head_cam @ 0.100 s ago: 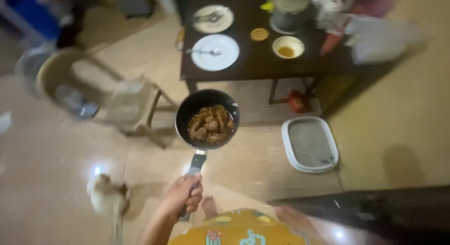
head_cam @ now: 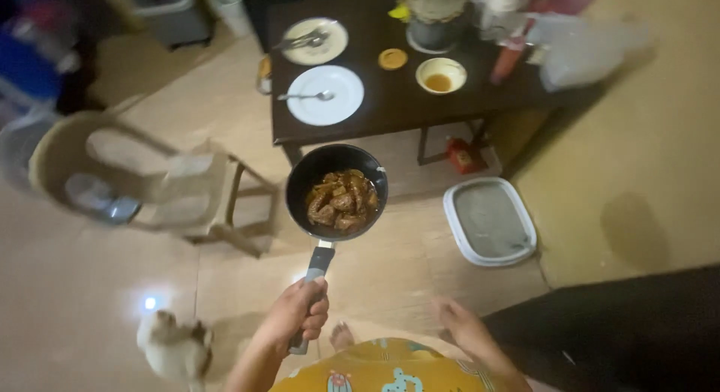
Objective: The person sets the dining table for a meal, serves food, and prepares drinks.
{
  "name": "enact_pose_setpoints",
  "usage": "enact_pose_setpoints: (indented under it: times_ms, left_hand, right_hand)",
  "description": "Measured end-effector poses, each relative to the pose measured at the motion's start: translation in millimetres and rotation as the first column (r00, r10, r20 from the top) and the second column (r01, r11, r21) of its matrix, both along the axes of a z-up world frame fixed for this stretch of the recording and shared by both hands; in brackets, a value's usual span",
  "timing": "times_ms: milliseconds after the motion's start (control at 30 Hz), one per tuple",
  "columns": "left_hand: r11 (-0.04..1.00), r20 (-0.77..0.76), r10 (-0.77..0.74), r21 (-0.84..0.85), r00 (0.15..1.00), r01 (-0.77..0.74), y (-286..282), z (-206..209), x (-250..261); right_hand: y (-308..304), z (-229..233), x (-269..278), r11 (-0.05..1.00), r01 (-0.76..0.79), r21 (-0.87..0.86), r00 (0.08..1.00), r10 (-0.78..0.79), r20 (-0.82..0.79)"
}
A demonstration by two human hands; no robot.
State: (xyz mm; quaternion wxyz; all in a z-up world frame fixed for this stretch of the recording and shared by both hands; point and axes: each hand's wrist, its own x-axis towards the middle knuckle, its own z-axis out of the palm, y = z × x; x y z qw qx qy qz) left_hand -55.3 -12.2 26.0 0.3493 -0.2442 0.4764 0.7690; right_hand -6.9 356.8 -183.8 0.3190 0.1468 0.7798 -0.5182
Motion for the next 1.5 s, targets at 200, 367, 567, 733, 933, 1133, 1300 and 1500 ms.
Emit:
enact_pose_setpoints:
  times_ms: [200,367,567,733,933,1133,1300,1500]
  left_hand:
    - [0.98,-0.058,-0.195,0.033,0.979,0.197,-1.8,-0.9,-84.0]
    - [0.957,-0.06,-0.276,0.073,0.959,0.28,20.9,-2.1,-151.5]
    - [0.957,-0.024,-0.277,0.08,0.961,0.278,62.9,-21.7,-231.7]
    - [0.977,-0.109,-0.178,0.095,0.978,0.189,108.7,-28.1,-298.6]
    - [0.994,-0.143,-0.092,0.047,0.985,0.1,141.2,-63.3,-379.7]
    - [0.994,-0.122,-0.019,0.106,0.992,0.033,156.2,-86.2,-463.5]
    - [0.998,-0.151,-0.028,0.046,0.988,0.036,159.6,-116.1,-523.5]
    - [0.994,-0.171,-0.086,0.054,0.981,0.097,159.9,-146.7,-563.2]
  right_hand:
    - [-55.9,46.0,-80.5,0.985,0.099,-0.143,0.947,-0.137,-0.29]
    - [-57.0,54.8,-129.4,0.925,0.221,-0.309,0.94,-0.286,-0.185]
    - [18.6,-16.7,-182.2,0.78,0.343,-0.522,0.897,-0.438,-0.065]
    - [88.3,-12.0,-246.5,0.866,0.45,-0.217,0.883,-0.469,-0.039]
    - [113.4,56.3,-343.6,0.921,0.389,0.018,0.904,-0.385,0.185]
    - [149.7,-1.8,-431.5,0.87,0.471,-0.147,0.882,-0.468,0.057]
    - [153.2,-54.7,-543.1,0.871,0.438,-0.225,0.87,-0.473,-0.139]
    - [127.4,-20.8,-639.1,0.863,0.503,0.051,0.859,-0.492,-0.143]
